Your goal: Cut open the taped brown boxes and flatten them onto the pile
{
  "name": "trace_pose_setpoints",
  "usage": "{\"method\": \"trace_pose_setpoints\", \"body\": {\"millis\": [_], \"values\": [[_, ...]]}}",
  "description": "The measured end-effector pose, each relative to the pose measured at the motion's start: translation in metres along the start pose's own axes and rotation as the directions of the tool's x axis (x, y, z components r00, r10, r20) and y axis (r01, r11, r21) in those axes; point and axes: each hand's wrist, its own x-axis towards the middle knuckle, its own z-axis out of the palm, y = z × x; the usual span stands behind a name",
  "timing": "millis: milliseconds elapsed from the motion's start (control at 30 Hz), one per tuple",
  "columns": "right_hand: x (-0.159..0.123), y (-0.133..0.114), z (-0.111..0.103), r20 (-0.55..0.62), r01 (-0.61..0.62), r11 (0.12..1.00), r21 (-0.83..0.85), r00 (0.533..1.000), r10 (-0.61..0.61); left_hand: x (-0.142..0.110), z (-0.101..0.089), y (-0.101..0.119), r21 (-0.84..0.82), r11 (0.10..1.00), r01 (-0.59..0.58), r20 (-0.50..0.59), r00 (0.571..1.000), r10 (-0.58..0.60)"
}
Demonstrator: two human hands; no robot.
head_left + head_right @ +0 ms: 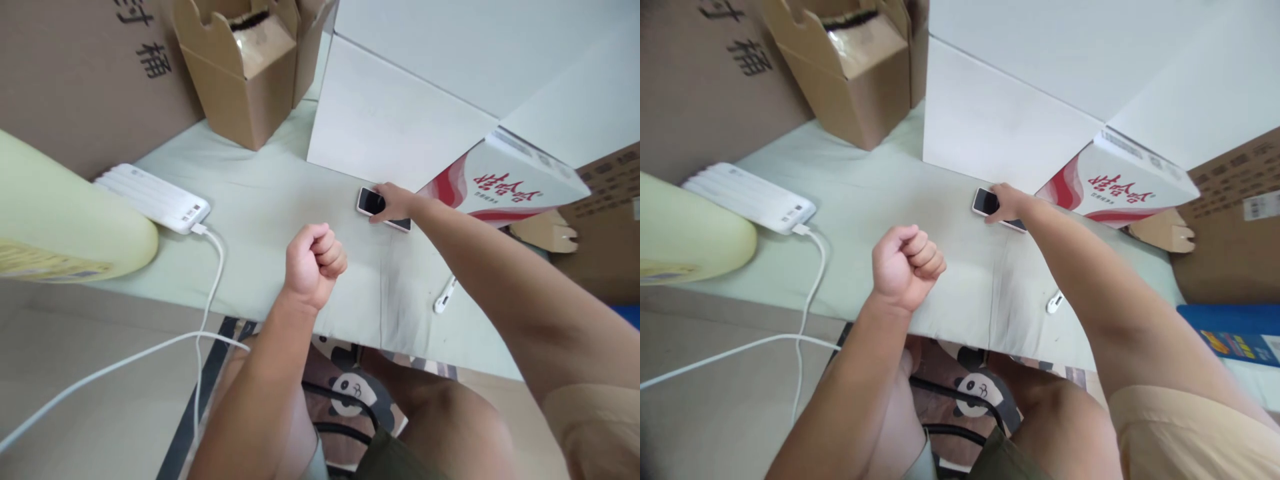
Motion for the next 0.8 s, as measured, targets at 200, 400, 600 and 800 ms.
{"method": "trace_pose_setpoints", "body": {"millis": [200,400,600,800], "values": [[0.017,-0.074,-0.019,-0.244,0.248,0.969,-0.019,0.938,-0.245,-0.002,-0.005,0.008,-0.056,0.998,-0.007,0.0,1.0,0.007],[0.062,-0.186,-0.057,-0.438,0.48,0.877,0.008,0.79,-0.428,-0.002,-0.011,0.024,-0.087,0.996,-0.02,-0.036,0.999,0.017],[0.093,-0.253,-0.086,-0.479,0.432,0.888,0.156,0.82,-0.315,-0.002,-0.021,0.034,-0.082,0.996,-0.042,-0.052,0.998,0.038],[0.074,-0.233,-0.075,-0.59,0.487,0.849,0.206,0.754,-0.29,-0.006,-0.022,0.039,-0.018,0.974,-0.227,-0.17,0.96,0.221]]}}
